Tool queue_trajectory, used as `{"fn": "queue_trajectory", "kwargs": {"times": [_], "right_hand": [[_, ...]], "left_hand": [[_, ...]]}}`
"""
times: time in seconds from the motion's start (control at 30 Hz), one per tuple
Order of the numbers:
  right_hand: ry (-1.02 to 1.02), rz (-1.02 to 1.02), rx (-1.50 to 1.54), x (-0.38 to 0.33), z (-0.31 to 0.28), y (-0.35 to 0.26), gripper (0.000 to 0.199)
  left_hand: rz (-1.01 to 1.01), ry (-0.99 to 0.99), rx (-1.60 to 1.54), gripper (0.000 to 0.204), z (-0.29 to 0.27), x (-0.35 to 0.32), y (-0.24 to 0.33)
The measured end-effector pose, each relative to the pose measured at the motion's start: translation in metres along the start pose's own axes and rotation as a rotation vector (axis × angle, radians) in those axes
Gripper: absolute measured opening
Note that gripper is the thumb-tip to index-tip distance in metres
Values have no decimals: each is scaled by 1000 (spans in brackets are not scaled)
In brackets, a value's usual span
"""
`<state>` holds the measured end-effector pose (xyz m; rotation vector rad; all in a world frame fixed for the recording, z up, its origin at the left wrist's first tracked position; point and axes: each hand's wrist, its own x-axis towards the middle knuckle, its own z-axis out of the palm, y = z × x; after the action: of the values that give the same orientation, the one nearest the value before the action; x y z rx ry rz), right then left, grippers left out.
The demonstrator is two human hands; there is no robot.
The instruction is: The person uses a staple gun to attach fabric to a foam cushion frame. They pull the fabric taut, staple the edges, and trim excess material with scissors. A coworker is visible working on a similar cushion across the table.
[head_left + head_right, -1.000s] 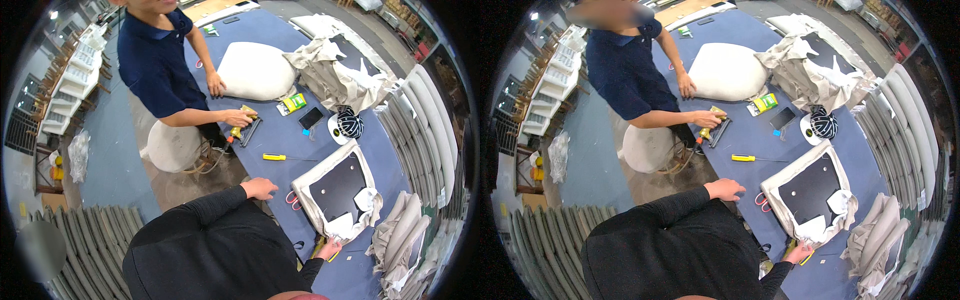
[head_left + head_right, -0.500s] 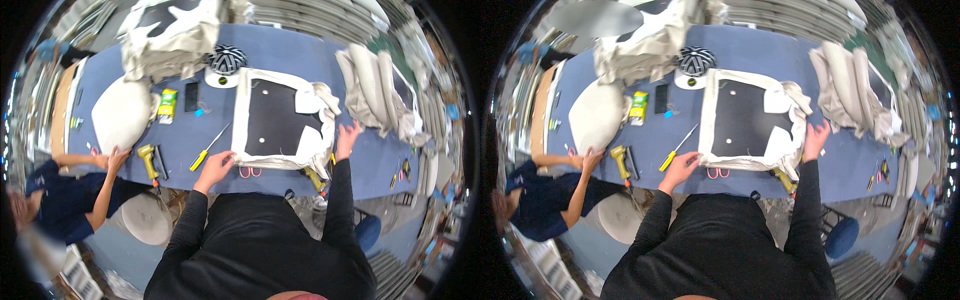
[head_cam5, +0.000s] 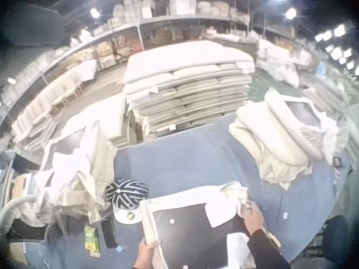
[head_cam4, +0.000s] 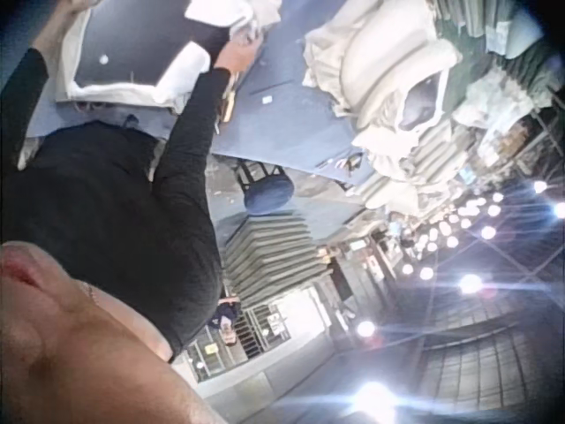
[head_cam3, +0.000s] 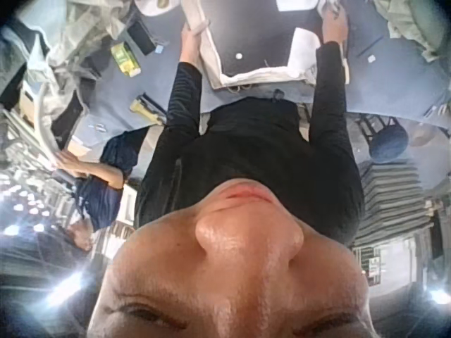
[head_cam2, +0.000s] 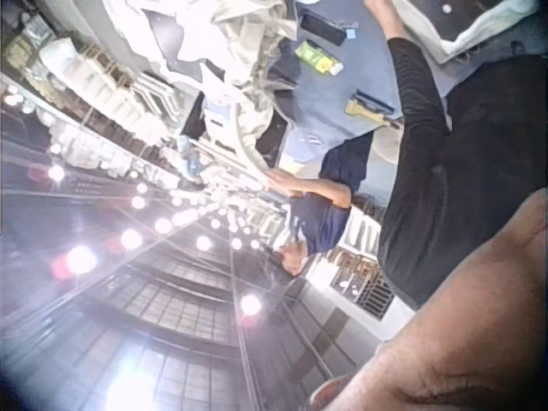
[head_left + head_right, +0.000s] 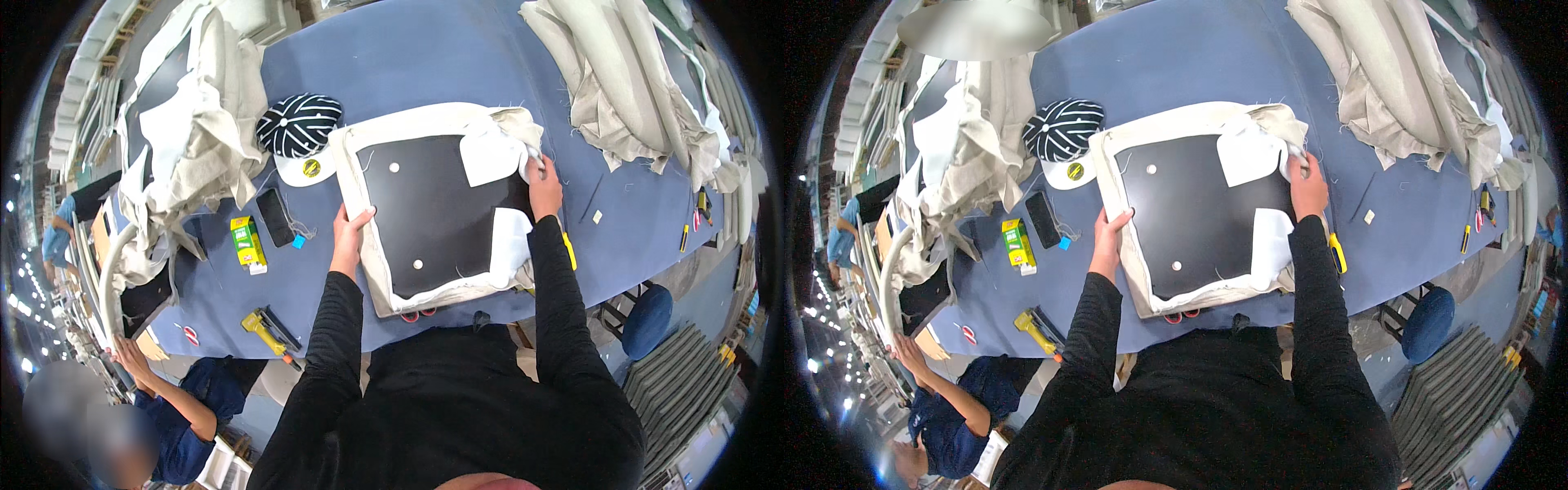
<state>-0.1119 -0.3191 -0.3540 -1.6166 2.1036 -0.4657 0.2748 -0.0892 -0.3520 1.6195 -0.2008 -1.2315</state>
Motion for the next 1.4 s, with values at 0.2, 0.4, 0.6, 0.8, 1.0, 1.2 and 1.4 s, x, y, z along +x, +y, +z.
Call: {"fn": "queue_trajectory", "kwargs": {"times": [0.2, 0.4, 0.6, 0.8, 1.0, 1.2, 1.4], "right_hand": [[-19, 45, 450, 21, -12, 23, 60], [-113, -74, 1025, -9, -66, -4, 32], [40, -408, 739, -53, -119, -31, 44], [-526, 211, 1452, -144, -217, -12, 64], [-760, 263, 1203, -167, -232, 95, 84], [-632, 224, 1126, -179, -225, 107, 77], [-399, 112, 871, -110, -176, 141, 91]], "left_hand": [[45, -116, -276, 55, 3, -31, 35], [587, 48, -58, 54, -9, -153, 134], [1067, 141, 659, 78, 46, -289, 158], [1213, -307, 1024, 89, 98, -345, 75], [805, -471, 1115, 88, 13, -255, -33], [161, -141, 563, 84, 4, -205, -56], [213, -185, 536, 95, 57, -186, -55]]}}
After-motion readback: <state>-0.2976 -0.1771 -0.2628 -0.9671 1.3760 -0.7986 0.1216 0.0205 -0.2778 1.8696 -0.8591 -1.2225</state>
